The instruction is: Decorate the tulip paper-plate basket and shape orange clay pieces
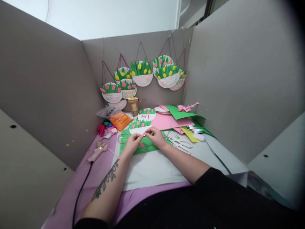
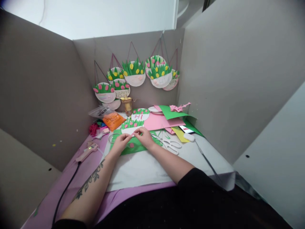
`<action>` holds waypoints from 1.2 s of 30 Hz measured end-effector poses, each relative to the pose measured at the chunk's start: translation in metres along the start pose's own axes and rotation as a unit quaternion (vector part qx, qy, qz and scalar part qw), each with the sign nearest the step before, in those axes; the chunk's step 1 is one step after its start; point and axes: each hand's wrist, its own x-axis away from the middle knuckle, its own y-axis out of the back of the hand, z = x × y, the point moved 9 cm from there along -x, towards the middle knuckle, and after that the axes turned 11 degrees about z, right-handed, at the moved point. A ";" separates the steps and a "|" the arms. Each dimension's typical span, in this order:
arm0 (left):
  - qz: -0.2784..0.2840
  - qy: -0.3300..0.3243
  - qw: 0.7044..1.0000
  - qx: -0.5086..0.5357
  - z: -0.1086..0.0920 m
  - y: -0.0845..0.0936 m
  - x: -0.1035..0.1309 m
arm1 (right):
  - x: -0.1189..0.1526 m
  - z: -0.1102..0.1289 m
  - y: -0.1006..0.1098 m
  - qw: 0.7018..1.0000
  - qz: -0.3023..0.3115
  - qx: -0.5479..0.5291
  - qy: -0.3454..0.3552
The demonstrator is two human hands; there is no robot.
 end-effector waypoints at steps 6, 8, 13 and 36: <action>0.000 0.004 0.999 0.041 0.008 0.001 -0.003 | 0.006 0.015 -0.004 0.984 0.015 0.157 0.083; 0.001 0.007 0.998 0.056 0.009 0.001 -0.003 | 0.007 0.014 -0.006 0.978 0.020 0.189 0.082; -0.001 -0.006 0.999 0.054 0.003 0.001 -0.002 | 0.003 -0.003 -0.009 0.997 0.019 0.070 0.009; -0.094 -0.057 0.990 -0.093 -0.017 0.016 0.006 | 0.007 -0.023 -0.040 0.980 0.144 -0.080 -0.115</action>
